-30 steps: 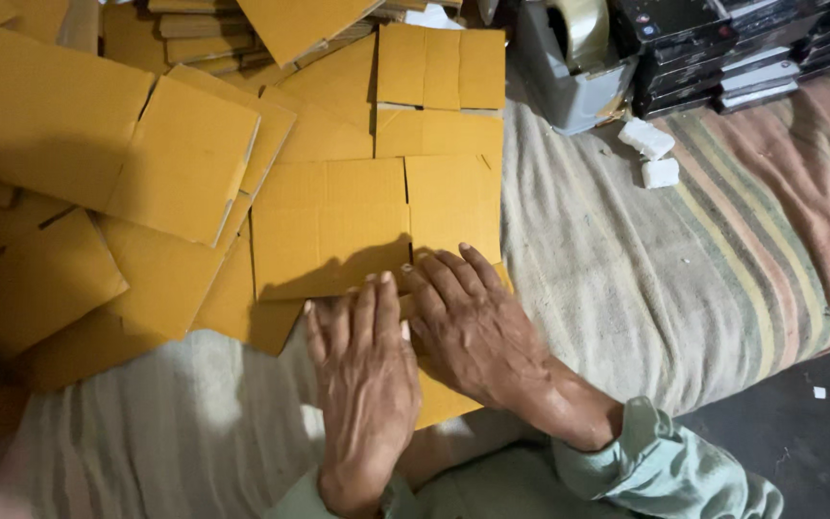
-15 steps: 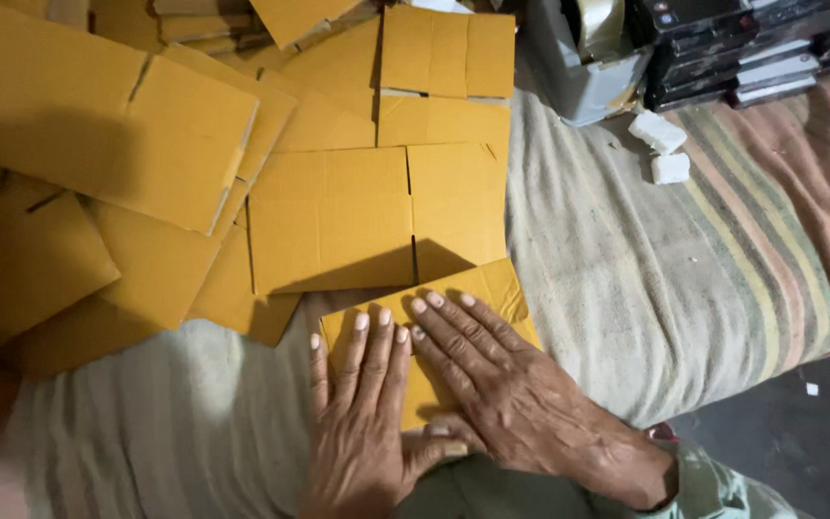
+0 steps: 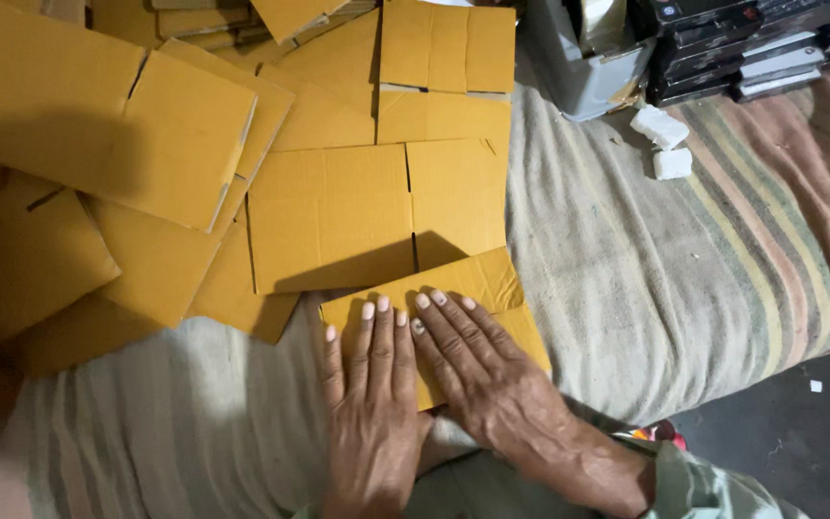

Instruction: The person folds flat yellow cardboard blanks into open boxes. They press crease lines flat with both hands, fold the side panels, tuck tabs to form the box shape, and set completed boxes onto a pile of folded boxes beside them.

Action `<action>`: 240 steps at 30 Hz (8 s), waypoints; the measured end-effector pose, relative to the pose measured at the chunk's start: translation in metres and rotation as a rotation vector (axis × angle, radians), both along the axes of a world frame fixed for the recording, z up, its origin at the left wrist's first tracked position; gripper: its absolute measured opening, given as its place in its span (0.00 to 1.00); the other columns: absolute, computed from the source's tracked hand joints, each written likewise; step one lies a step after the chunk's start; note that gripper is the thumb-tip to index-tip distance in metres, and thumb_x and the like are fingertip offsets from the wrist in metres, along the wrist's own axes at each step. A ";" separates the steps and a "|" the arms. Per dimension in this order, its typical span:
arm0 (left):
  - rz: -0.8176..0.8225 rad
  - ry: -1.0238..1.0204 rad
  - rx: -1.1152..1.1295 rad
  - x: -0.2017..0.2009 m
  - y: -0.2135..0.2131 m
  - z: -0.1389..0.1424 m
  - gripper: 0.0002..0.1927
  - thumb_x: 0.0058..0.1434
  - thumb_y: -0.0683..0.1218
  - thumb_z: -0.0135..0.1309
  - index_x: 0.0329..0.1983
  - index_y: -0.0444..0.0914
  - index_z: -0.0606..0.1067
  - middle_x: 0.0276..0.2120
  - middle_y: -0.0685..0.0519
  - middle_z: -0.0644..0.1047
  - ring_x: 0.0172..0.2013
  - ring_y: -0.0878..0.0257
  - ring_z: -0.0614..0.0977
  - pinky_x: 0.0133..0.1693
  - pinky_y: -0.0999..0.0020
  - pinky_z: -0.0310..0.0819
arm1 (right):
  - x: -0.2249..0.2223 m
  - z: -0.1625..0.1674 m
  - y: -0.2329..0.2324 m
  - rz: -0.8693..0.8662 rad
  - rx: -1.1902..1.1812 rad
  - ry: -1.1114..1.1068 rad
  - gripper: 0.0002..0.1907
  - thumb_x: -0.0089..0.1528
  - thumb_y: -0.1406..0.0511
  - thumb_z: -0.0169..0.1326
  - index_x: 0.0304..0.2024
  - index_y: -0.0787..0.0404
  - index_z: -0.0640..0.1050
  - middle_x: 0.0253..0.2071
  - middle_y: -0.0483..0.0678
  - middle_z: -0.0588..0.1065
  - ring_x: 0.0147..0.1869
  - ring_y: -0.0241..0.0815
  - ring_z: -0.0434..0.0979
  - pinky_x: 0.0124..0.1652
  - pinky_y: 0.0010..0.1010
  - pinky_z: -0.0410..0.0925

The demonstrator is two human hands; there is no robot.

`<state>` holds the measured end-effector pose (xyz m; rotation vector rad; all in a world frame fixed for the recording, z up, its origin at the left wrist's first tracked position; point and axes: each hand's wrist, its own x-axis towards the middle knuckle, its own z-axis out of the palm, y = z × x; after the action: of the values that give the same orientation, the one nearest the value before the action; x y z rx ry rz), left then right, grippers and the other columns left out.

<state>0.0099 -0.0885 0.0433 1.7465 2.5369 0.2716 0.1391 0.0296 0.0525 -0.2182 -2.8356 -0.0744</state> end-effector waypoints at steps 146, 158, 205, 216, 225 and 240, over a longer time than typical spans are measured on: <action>-0.108 -0.940 0.804 -0.021 0.003 -0.063 0.32 0.74 0.59 0.37 0.74 0.35 0.66 0.80 0.42 0.54 0.82 0.46 0.50 0.77 0.51 0.47 | -0.056 -0.012 0.087 0.073 -0.135 -0.098 0.59 0.42 0.45 0.68 0.67 0.72 0.63 0.56 0.72 0.68 0.59 0.70 0.70 0.40 0.43 0.72; -0.143 -0.950 0.676 -0.030 0.014 -0.061 0.52 0.68 0.79 0.24 0.75 0.34 0.62 0.81 0.37 0.43 0.80 0.42 0.45 0.76 0.48 0.38 | 0.019 -0.010 0.087 -0.321 -0.880 1.022 0.15 0.78 0.60 0.51 0.48 0.68 0.76 0.43 0.52 0.76 0.44 0.42 0.74 0.50 0.31 0.70; 0.150 -0.339 0.770 -0.012 0.023 -0.032 0.33 0.80 0.58 0.22 0.73 0.29 0.59 0.72 0.35 0.60 0.73 0.38 0.63 0.72 0.44 0.56 | -0.039 -0.049 0.099 -0.476 -0.189 0.122 0.36 0.70 0.49 0.41 0.71 0.67 0.61 0.74 0.68 0.55 0.80 0.69 0.45 0.73 0.59 0.38; 0.002 -0.366 0.729 -0.010 0.088 -0.026 0.28 0.78 0.58 0.32 0.64 0.39 0.74 0.64 0.44 0.72 0.66 0.46 0.71 0.68 0.50 0.61 | -0.086 -0.043 0.049 -0.100 -0.567 0.078 0.27 0.67 0.54 0.42 0.62 0.64 0.68 0.64 0.59 0.64 0.72 0.62 0.57 0.69 0.56 0.46; 0.097 0.103 0.360 -0.009 0.096 -0.033 0.26 0.71 0.53 0.44 0.68 0.38 0.67 0.60 0.42 0.71 0.63 0.44 0.69 0.70 0.39 0.48 | -0.043 -0.038 0.093 -0.531 -0.097 0.210 0.21 0.66 0.54 0.45 0.49 0.63 0.77 0.55 0.62 0.72 0.61 0.62 0.65 0.63 0.62 0.47; 0.237 -0.003 0.144 -0.019 0.072 -0.035 0.19 0.73 0.53 0.41 0.37 0.36 0.75 0.39 0.42 0.77 0.45 0.45 0.76 0.47 0.50 0.71 | -0.049 -0.039 0.050 -0.240 -0.137 0.071 0.15 0.65 0.57 0.50 0.33 0.60 0.80 0.36 0.55 0.74 0.47 0.56 0.71 0.48 0.50 0.62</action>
<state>-0.0094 -0.0166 0.0081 1.4816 2.7861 0.4782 0.0898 0.0795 0.0135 -0.5781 -2.7329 0.0764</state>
